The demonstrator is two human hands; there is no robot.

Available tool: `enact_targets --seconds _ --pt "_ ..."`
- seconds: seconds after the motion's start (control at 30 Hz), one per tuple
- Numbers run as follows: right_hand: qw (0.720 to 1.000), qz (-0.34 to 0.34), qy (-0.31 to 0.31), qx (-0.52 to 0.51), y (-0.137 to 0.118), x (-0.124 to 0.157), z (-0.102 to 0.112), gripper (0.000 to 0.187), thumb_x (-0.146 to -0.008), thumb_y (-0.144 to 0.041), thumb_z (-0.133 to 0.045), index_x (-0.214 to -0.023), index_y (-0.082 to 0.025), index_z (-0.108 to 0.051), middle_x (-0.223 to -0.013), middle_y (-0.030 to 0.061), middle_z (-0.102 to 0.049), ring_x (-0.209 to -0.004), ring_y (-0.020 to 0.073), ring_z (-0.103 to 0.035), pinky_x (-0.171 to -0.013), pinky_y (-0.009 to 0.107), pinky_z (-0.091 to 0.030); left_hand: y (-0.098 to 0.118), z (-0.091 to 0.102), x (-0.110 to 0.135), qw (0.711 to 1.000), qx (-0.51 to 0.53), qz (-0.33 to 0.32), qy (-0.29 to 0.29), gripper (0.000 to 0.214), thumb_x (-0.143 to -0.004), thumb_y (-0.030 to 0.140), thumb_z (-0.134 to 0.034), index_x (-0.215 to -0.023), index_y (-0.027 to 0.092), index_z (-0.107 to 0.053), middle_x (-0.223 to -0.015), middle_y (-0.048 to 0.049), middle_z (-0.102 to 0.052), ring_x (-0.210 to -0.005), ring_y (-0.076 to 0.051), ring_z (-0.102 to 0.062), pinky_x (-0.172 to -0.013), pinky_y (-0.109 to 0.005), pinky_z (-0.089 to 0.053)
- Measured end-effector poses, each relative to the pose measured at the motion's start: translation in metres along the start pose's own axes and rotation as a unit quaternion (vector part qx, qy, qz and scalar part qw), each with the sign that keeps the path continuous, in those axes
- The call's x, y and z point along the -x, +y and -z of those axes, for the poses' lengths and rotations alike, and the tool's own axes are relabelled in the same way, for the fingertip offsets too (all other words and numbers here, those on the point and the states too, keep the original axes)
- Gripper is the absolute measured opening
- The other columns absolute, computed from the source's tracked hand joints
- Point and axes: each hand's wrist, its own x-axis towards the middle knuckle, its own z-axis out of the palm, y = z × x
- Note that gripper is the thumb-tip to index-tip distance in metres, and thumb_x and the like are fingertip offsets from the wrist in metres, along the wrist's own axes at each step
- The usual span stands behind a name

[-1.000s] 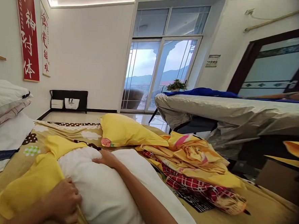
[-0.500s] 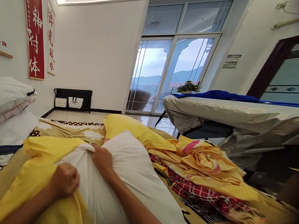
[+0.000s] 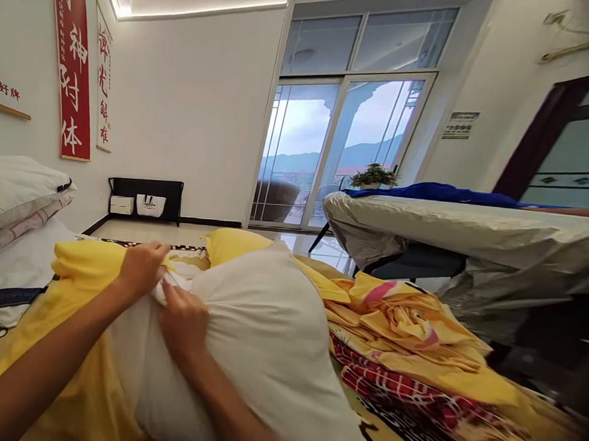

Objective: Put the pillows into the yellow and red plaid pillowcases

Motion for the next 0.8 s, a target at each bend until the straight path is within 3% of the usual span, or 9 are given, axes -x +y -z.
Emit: enact_targets --seconds 0.13,0.23,0.33,0.4,0.5,0.6,0.7,0.8 --pt "0.996 0.093 -0.009 0.008 -0.026 0.004 -0.039 0.025 -0.088 -0.015 -0.044 -0.082 -0.019 -0.068 -0.078 0.0101 -0.067 -0.078 0.0228 -0.058 -0.066 0.033 -0.036 0.024 -0.001 0.004 0.998 0.036 -0.057 0.017 0.020 -0.085 0.015 -0.044 -0.100 0.020 -0.056 -0.089 -0.0041 -0.062 -0.083 -0.019 -0.058 -0.066 -0.027 -0.039" --pt "0.994 0.097 -0.049 0.020 -0.022 -0.002 -0.046 0.022 -0.087 -0.016 -0.047 -0.096 -0.016 -0.067 -0.088 0.0121 -0.066 -0.084 0.0243 -0.056 -0.071 0.036 -0.039 0.002 -0.023 0.024 0.996 -0.001 -0.089 -0.009 0.020 -0.088 0.012 -0.040 -0.097 0.019 -0.056 -0.087 -0.0054 -0.060 -0.081 -0.019 -0.056 -0.066 -0.028 -0.040" --pt "0.991 0.110 -0.074 -0.004 -0.001 -0.011 -0.024 0.039 -0.087 -0.028 -0.054 -0.124 -0.016 -0.054 -0.101 0.0115 -0.063 -0.093 0.0242 -0.054 -0.078 0.036 -0.040 -0.038 -0.042 0.044 0.996 -0.071 -0.060 0.009 0.022 -0.090 0.011 -0.036 -0.094 0.019 -0.056 -0.089 -0.0080 -0.057 -0.085 -0.021 -0.054 -0.069 -0.031 -0.042" --pt "0.983 0.148 -0.099 -0.038 0.016 -0.016 -0.001 0.053 -0.084 -0.040 -0.058 -0.132 -0.019 -0.047 -0.104 0.0095 -0.062 -0.094 0.0225 -0.054 -0.082 0.034 -0.039 -0.058 -0.045 0.052 0.993 -0.109 -0.040 0.029 0.024 -0.090 0.009 -0.035 -0.092 0.019 -0.056 -0.091 -0.0094 -0.055 -0.088 -0.023 -0.052 -0.068 -0.032 -0.042" --pt "0.987 0.138 -0.087 -0.011 0.039 -0.026 0.028 0.068 -0.076 -0.056 -0.064 -0.131 -0.019 -0.047 -0.114 0.0124 -0.059 -0.105 0.0265 -0.051 -0.090 0.038 -0.034 -0.068 -0.041 0.059 0.989 -0.132 -0.045 0.037 0.026 -0.089 0.008 -0.034 -0.090 0.019 -0.057 -0.092 -0.0094 -0.056 -0.086 -0.023 -0.051 -0.062 -0.030 -0.040" --pt "0.988 0.077 -0.125 0.056 0.052 -0.035 0.036 0.085 -0.063 -0.067 -0.068 -0.124 -0.009 -0.052 -0.112 0.0202 -0.060 -0.106 0.0343 -0.051 -0.090 0.045 -0.030 -0.064 -0.035 0.059 0.991 -0.104 -0.062 0.049 0.028 -0.092 0.013 -0.031 -0.097 0.020 -0.058 -0.095 -0.0088 -0.058 -0.084 -0.021 -0.054 -0.064 -0.030 -0.041" --pt "0.973 0.111 -0.203 0.018 0.047 -0.033 0.030 0.062 -0.070 -0.062 -0.065 -0.105 -0.012 -0.059 -0.099 0.0141 -0.066 -0.093 0.0285 -0.058 -0.084 0.039 -0.033 -0.057 -0.033 0.052 0.997 -0.058 -0.014 0.040 0.026 -0.092 0.017 -0.035 -0.108 0.020 -0.054 -0.095 -0.0081 -0.061 -0.086 -0.020 -0.056 -0.068 -0.029 -0.043" --pt "0.970 0.148 -0.192 -0.015 0.031 -0.020 0.026 0.036 -0.081 -0.049 -0.059 -0.095 -0.017 -0.060 -0.094 0.0082 -0.068 -0.089 0.0230 -0.060 -0.083 0.035 -0.033 -0.045 -0.029 0.037 0.999 -0.041 0.034 -0.013 0.021 -0.091 0.021 -0.039 -0.107 0.018 -0.053 -0.094 -0.0081 -0.063 -0.089 -0.021 -0.058 -0.068 -0.029 -0.044"
